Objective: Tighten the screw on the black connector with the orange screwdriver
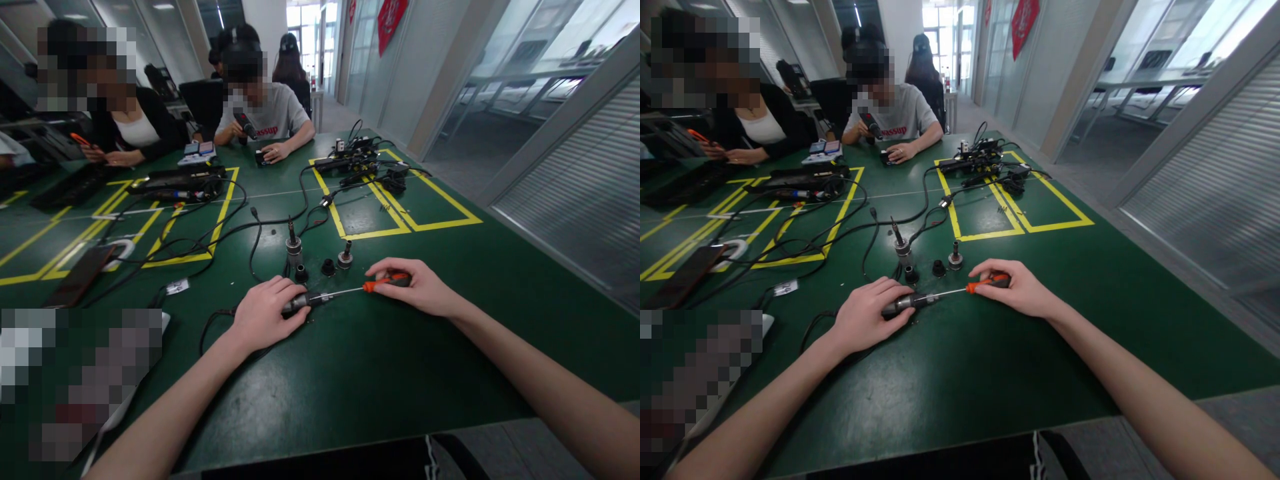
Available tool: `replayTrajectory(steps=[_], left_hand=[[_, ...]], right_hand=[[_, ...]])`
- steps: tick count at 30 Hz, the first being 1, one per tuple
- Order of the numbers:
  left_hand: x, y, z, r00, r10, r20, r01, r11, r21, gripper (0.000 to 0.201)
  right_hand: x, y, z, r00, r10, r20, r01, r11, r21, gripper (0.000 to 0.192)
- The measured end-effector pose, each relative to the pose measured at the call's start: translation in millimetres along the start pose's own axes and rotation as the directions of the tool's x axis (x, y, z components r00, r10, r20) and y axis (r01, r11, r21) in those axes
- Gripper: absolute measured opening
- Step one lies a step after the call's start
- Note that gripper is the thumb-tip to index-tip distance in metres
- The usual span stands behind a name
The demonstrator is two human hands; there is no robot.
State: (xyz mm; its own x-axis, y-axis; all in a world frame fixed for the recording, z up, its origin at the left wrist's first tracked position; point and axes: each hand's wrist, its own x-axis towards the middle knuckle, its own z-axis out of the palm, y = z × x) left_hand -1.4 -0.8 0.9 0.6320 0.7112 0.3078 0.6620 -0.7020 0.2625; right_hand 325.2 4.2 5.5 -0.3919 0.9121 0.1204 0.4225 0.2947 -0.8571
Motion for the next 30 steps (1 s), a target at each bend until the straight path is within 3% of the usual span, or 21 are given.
replayTrajectory(steps=[5, 9, 15, 23, 30], left_hand=[[0.4, 0.7, -0.1, 1.000, -0.002, 0.003, 0.002, 1.000, -0.002, 0.022], [0.2, 0.7, -0.1, 1.000, -0.003, 0.005, 0.004, 1.000, -0.006, 0.021], [0.3, 0.3, -0.6, 1.000, -0.007, 0.013, 0.008, 1.000, -0.005, 0.021], [-0.6, 0.1, 0.2, 1.000, -0.006, 0.003, 0.006, 1.000, -0.005, 0.021], [-0.6, 0.4, -0.2, 1.000, 0.004, -0.002, -0.004, 1.000, 0.002, 0.020]], right_hand=[[1.0, -1.1, -0.3, 1.000, -0.025, 0.016, 0.025, 0.999, -0.020, 0.038], [1.3, 2.8, -0.6, 0.995, 0.042, 0.089, -0.044, 0.999, 0.022, 0.047], [1.3, 4.4, -3.1, 0.999, 0.029, 0.022, -0.030, 0.998, 0.051, 0.037], [1.6, 2.8, -0.5, 0.992, 0.054, 0.111, -0.057, 0.998, 0.031, 0.040], [0.7, 3.1, 0.1, 0.995, 0.045, 0.085, -0.049, 0.998, 0.047, 0.033]])
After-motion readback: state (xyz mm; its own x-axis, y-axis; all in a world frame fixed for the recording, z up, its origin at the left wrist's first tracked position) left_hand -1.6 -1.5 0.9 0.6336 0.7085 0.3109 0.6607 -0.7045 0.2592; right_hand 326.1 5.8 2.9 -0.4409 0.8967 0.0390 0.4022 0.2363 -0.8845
